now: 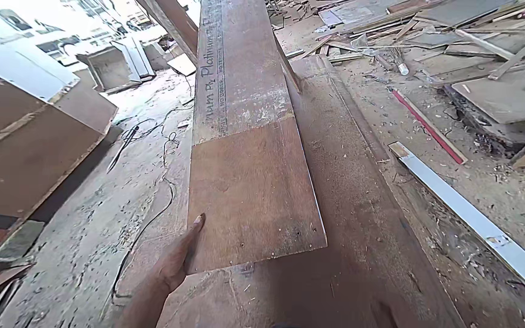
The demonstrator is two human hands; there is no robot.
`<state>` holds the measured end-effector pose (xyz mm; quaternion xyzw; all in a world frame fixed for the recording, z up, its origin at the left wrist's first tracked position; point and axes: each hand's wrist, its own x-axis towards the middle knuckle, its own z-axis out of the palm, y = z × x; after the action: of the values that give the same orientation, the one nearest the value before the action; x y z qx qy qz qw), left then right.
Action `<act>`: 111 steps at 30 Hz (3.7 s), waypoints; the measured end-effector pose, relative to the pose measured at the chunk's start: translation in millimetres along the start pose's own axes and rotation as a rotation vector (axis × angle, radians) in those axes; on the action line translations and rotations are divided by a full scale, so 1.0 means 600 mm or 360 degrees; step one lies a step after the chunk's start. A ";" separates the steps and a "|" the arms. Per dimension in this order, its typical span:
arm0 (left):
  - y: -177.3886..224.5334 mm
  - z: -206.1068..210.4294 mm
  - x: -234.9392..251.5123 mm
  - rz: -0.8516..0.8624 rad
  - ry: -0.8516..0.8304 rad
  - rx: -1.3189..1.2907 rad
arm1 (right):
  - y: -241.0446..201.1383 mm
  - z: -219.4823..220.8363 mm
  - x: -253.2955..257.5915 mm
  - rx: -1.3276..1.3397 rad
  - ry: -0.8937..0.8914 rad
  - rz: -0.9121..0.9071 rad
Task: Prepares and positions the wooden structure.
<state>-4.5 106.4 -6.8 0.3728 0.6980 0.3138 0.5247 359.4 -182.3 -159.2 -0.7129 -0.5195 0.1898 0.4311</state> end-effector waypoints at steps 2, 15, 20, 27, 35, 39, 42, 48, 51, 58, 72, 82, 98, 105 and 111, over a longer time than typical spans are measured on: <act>-0.005 0.007 0.003 0.0101 -0.0013 -0.0054 | -0.030 -0.022 0.103 -0.0011 0.0199 -0.0028; -0.007 0.031 0.006 0.0446 0.0299 0.0307 | -0.130 0.123 0.253 0.0654 0.0078 -0.0213; -0.008 0.044 0.006 0.0482 0.0405 0.0433 | -0.115 0.124 0.255 0.0821 0.0054 -0.0306; -0.012 0.048 0.001 0.0401 0.0674 0.0692 | -0.113 0.107 0.258 0.0891 -0.0202 -0.0268; -0.019 0.041 0.004 0.0292 0.0891 0.0968 | -0.111 0.099 0.262 0.0916 -0.0356 -0.0221; -0.016 0.050 0.000 0.0269 0.0974 0.1078 | -0.110 0.101 0.261 0.0962 -0.0362 -0.0184; -0.013 0.052 0.002 0.0235 0.1034 0.1105 | -0.108 0.111 0.254 0.1054 -0.0289 -0.0095; -0.010 0.060 -0.006 0.0275 0.1030 0.1181 | -0.107 0.113 0.249 0.1070 -0.0197 -0.0120; -0.011 0.065 -0.006 0.0267 0.1058 0.1141 | -0.105 0.111 0.251 0.1038 -0.0207 -0.0157; -0.011 0.069 -0.007 0.0289 0.1084 0.1098 | -0.102 0.116 0.253 0.1002 -0.0156 -0.0223; -0.010 0.070 -0.012 0.0241 0.1108 0.1099 | -0.103 0.127 0.252 0.0925 0.0024 -0.0331; -0.025 0.051 -0.005 0.0374 0.1069 0.0830 | -0.106 0.119 0.247 0.0836 -0.0037 -0.0282; -0.053 0.000 0.025 0.0356 -0.0404 -0.0886 | -0.135 0.075 0.241 0.0596 -0.0343 -0.0035; -0.044 0.002 0.015 0.0321 -0.0305 -0.0926 | -0.167 0.030 0.272 0.0571 -0.0544 0.0343; -0.049 0.001 0.021 0.0309 -0.0351 -0.1010 | -0.253 -0.032 0.452 0.0462 -0.0369 0.0954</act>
<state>-12.0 101.9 -37.6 0.2875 0.4661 0.5214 0.6544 390.8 68.7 22.9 -0.7387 -0.3002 0.4595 0.3913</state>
